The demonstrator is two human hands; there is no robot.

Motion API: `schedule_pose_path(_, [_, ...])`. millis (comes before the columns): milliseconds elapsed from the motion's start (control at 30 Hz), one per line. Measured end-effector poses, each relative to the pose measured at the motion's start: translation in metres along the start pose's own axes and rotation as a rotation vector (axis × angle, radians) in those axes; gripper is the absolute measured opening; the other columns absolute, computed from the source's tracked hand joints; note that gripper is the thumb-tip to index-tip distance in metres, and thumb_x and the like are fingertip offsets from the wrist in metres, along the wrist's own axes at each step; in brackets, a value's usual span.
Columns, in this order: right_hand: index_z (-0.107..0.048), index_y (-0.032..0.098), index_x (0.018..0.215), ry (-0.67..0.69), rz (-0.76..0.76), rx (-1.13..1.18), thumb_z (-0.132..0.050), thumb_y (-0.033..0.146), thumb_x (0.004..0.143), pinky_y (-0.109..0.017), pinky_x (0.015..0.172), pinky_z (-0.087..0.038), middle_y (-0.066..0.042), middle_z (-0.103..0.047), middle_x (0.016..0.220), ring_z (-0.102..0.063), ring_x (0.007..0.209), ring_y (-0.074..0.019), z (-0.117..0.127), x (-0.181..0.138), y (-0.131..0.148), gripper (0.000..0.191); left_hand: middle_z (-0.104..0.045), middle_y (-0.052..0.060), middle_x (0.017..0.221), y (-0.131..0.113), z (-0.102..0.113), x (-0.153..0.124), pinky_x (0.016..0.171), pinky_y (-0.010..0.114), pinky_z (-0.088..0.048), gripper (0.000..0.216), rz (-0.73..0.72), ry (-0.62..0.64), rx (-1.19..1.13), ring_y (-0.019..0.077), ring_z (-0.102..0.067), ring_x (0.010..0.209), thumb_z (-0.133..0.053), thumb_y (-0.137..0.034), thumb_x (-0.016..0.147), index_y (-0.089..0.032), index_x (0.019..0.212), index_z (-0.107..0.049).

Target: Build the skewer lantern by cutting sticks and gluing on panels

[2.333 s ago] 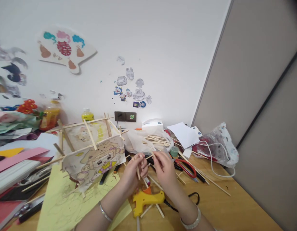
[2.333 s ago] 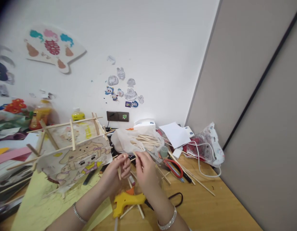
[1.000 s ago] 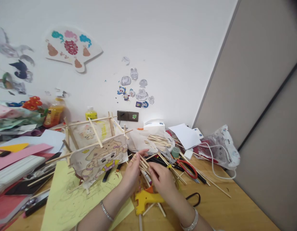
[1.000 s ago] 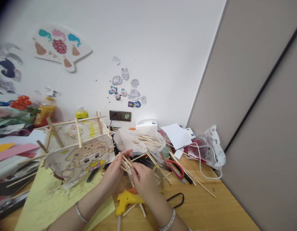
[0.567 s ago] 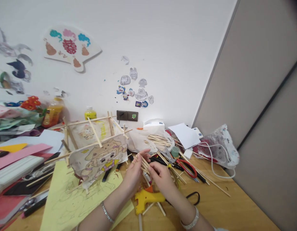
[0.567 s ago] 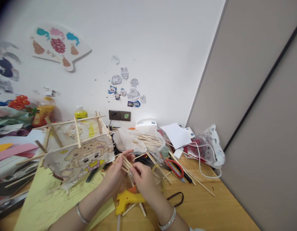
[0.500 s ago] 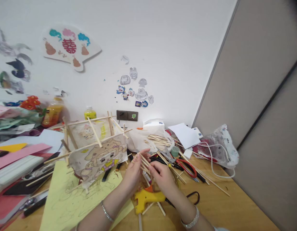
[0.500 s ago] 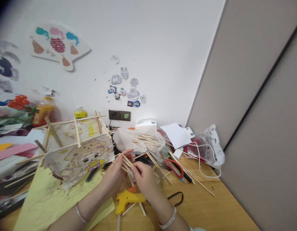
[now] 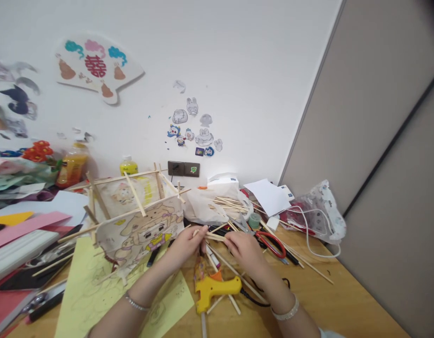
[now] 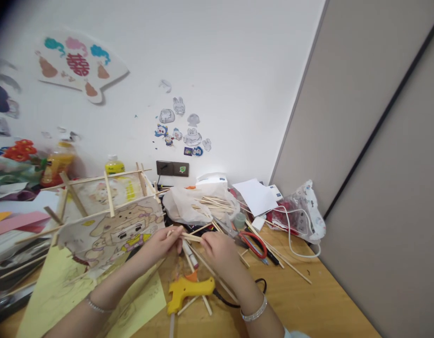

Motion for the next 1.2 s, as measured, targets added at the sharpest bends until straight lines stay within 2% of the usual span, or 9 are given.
schedule_pose_path(200, [-0.057,0.019,0.073,-0.035,0.211,-0.280,-0.049,0.018,0.091,-0.027,0.063,-0.032,0.000,-0.058,0.069,-0.048,0.069,-0.0161,-0.006,-0.002,0.013,0.020,-0.055,-0.001,0.060,0.004,-0.023,-0.008,0.060,0.024,-0.034,0.040,-0.041,0.225,0.356,0.0142,-0.049,0.060,-0.039,-0.048,0.085,-0.018,0.062,-0.052])
schedule_pose_path(333, [-0.062,0.020,0.085,-0.124,0.283,-0.300,-0.048,0.019,0.091,-0.030,0.072,-0.036,-0.003,-0.061,0.083,-0.049,0.080,-0.0182,0.001,-0.004,0.019,0.015,-0.059,0.000,0.069,0.014,-0.030,-0.006,0.062,0.024,-0.034,0.032,-0.070,0.192,0.485,0.0151,-0.050,0.067,-0.038,-0.039,0.085,-0.018,0.066,-0.052])
schedule_pose_path(433, [-0.062,0.019,0.106,-0.241,0.216,-0.299,-0.048,0.022,0.091,-0.035,0.081,-0.037,-0.009,-0.059,0.101,-0.048,0.094,-0.0219,0.022,-0.004,0.013,0.021,-0.060,0.001,0.075,0.018,-0.029,-0.002,0.066,0.024,-0.037,0.033,-0.068,0.124,0.368,0.0155,-0.050,0.071,-0.036,-0.042,0.086,-0.018,0.070,-0.053])
schedule_pose_path(533, [-0.061,0.020,0.111,-0.315,0.163,-0.303,-0.050,0.026,0.090,-0.040,0.087,-0.035,-0.010,-0.058,0.105,-0.047,0.097,-0.0235,0.038,-0.005,0.009,0.024,-0.059,0.001,0.074,0.025,-0.035,-0.001,0.068,0.025,-0.040,0.039,-0.039,0.138,0.159,0.0153,-0.050,0.071,-0.041,-0.053,0.082,-0.018,0.074,-0.056])
schedule_pose_path(633, [-0.064,0.026,0.102,-0.240,0.203,-0.286,-0.052,0.024,0.090,-0.044,0.095,-0.025,-0.004,-0.063,0.095,-0.049,0.092,-0.0206,0.030,-0.004,0.012,0.017,-0.046,-0.006,0.057,0.041,-0.050,-0.008,0.052,0.023,-0.037,0.047,0.147,0.246,-0.121,0.0103,-0.041,0.051,-0.049,-0.065,0.073,-0.018,0.079,-0.054])
schedule_pose_path(733, [-0.066,0.026,0.090,-0.153,0.236,-0.236,-0.050,0.019,0.090,-0.041,0.094,-0.024,0.001,-0.063,0.079,-0.050,0.082,-0.0164,0.018,-0.004,0.015,0.017,-0.034,-0.011,0.049,0.045,-0.063,-0.020,0.038,0.019,-0.021,0.051,0.326,0.343,-0.388,0.0049,-0.024,0.038,-0.060,-0.067,0.064,-0.020,0.080,-0.050])
schedule_pose_path(867, [-0.066,0.023,0.086,-0.104,0.232,-0.204,-0.050,0.021,0.089,-0.036,0.086,-0.027,0.000,-0.059,0.075,-0.047,0.079,-0.0162,0.013,-0.005,0.016,0.016,-0.045,-0.008,0.052,0.036,-0.071,-0.028,0.038,0.019,-0.005,0.050,0.429,0.417,-0.554,-0.0001,-0.018,0.035,-0.068,-0.060,0.061,-0.018,0.064,-0.043])
schedule_pose_path(1067, [-0.065,0.024,0.091,-0.092,0.231,-0.241,-0.046,0.021,0.091,-0.036,0.084,-0.026,0.000,-0.057,0.078,-0.047,0.079,-0.0162,0.009,-0.007,0.021,0.019,-0.051,-0.006,0.054,0.043,-0.067,-0.021,0.039,0.019,-0.003,0.041,0.427,0.323,-0.722,-0.0004,-0.020,0.034,-0.067,-0.052,0.066,-0.016,0.076,-0.050])
schedule_pose_path(1200, [-0.065,0.024,0.090,-0.098,0.217,-0.235,-0.048,0.026,0.091,-0.036,0.084,-0.026,0.000,-0.058,0.079,-0.047,0.081,-0.0166,0.007,-0.006,0.019,0.017,-0.049,-0.007,0.053,0.044,-0.063,-0.018,0.039,0.019,-0.003,0.046,0.399,0.278,-0.747,-0.0010,-0.019,0.034,-0.065,-0.056,0.066,-0.014,0.082,-0.053])
Point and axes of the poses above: each hand's wrist, its own x-axis towards the middle knuckle, its own z-axis out of the back of the hand, y = z × x, the point moved 10 cm from there along x, towards the middle knuckle
